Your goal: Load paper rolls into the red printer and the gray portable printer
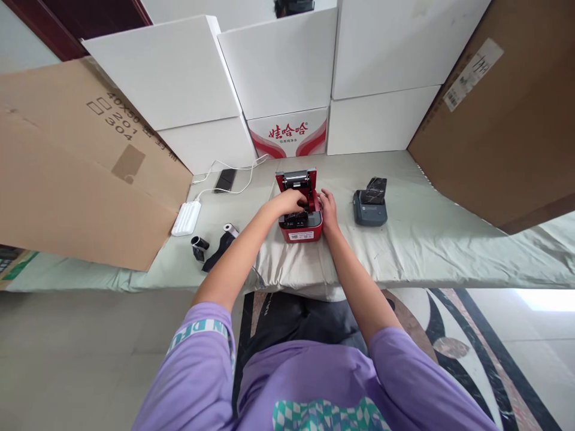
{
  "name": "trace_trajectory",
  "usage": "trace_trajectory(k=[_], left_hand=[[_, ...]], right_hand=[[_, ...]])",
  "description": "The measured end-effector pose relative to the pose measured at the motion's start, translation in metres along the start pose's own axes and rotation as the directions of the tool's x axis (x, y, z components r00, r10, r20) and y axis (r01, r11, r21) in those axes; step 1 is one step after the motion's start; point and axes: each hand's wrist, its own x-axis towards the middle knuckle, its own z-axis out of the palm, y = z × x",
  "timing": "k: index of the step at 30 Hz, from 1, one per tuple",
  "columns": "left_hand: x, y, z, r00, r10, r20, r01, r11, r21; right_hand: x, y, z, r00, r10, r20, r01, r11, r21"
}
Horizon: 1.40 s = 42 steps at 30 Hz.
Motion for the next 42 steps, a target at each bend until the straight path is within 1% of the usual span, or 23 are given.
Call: trace_trajectory(k=[2,3,4,5,6,8,9,10,13,15,17,20,22,27,31,33,35,38,42], left_hand=[[-0.013,0.006,-0.008,1.000,0.012,-0.012,-0.012,1.000,0.022],[-0.021,0.010,-0.013,0.999,0.028,-0.046,-0.027,0.999,0.020],[-0.028,0.014,-0.017,0.991,0.045,-0.127,-0.044,0.999,0.007],[-0.035,0.017,-0.021,0.973,0.061,-0.225,-0.063,0.998,-0.001],[-0.041,0.020,-0.024,0.943,0.071,-0.326,-0.073,0.997,0.004],[-0.047,0.021,-0.028,0.864,0.067,-0.498,-0.049,0.998,0.049],[-0.047,0.020,-0.028,0.836,0.060,-0.546,-0.016,0.996,0.084],[-0.046,0.018,-0.028,0.825,0.053,-0.562,0.018,0.993,0.119],[-0.045,0.011,-0.021,0.848,0.047,-0.527,0.065,0.979,0.192],[-0.050,0.009,-0.015,0.845,0.059,-0.531,0.062,0.977,0.206],[-0.059,0.010,-0.007,0.846,0.061,-0.529,0.048,0.980,0.191],[-0.075,0.011,0.004,0.886,0.054,-0.460,0.008,0.991,0.132],[-0.083,0.009,0.009,0.900,0.051,-0.434,-0.012,0.996,0.094],[-0.089,-0.002,0.018,0.884,0.059,-0.463,-0.021,0.996,0.087],[-0.092,-0.007,0.031,0.856,0.080,-0.511,-0.063,0.997,0.050],[-0.093,-0.008,0.037,0.845,0.064,-0.531,-0.055,0.998,0.034],[-0.094,-0.007,0.040,0.845,0.039,-0.533,-0.025,0.999,0.033],[-0.094,-0.005,0.041,0.858,0.019,-0.514,0.010,0.999,0.053],[-0.095,-0.003,0.038,0.865,0.035,-0.501,-0.003,0.998,0.065]], right_hand=[[-0.001,-0.003,0.001,1.000,-0.013,0.022,0.013,1.000,0.018],[-0.002,-0.005,0.002,0.999,-0.022,0.037,0.022,1.000,0.021],[-0.003,-0.007,0.002,0.998,-0.033,0.055,0.032,0.999,0.023],[-0.003,-0.008,0.003,0.996,-0.047,0.075,0.046,0.999,0.024],[-0.003,-0.010,0.004,0.994,-0.065,0.093,0.063,0.998,0.025],[-0.003,-0.011,0.006,0.988,-0.097,0.122,0.094,0.995,0.026],[-0.002,-0.011,0.006,0.986,-0.108,0.130,0.106,0.994,0.024],[-0.002,-0.011,0.006,0.984,-0.113,0.135,0.111,0.994,0.021],[-0.001,-0.011,0.005,0.985,-0.103,0.139,0.099,0.995,0.029],[-0.001,-0.011,0.004,0.986,-0.083,0.147,0.077,0.996,0.045],[-0.001,-0.011,0.003,0.985,-0.069,0.158,0.061,0.997,0.051],[-0.002,-0.012,0.003,0.982,-0.077,0.172,0.072,0.997,0.035],[-0.003,-0.013,0.003,0.980,-0.083,0.180,0.079,0.996,0.028],[-0.006,-0.016,0.003,0.976,-0.075,0.207,0.066,0.997,0.048],[-0.008,-0.020,0.004,0.974,-0.060,0.221,0.058,0.998,0.013],[-0.008,-0.020,0.004,0.973,-0.051,0.224,0.054,0.999,-0.006],[-0.007,-0.020,0.004,0.973,-0.053,0.224,0.057,0.998,-0.011],[-0.005,-0.020,0.002,0.972,-0.057,0.229,0.064,0.998,-0.025],[-0.005,-0.020,-0.002,0.967,-0.057,0.248,0.069,0.997,-0.040]])
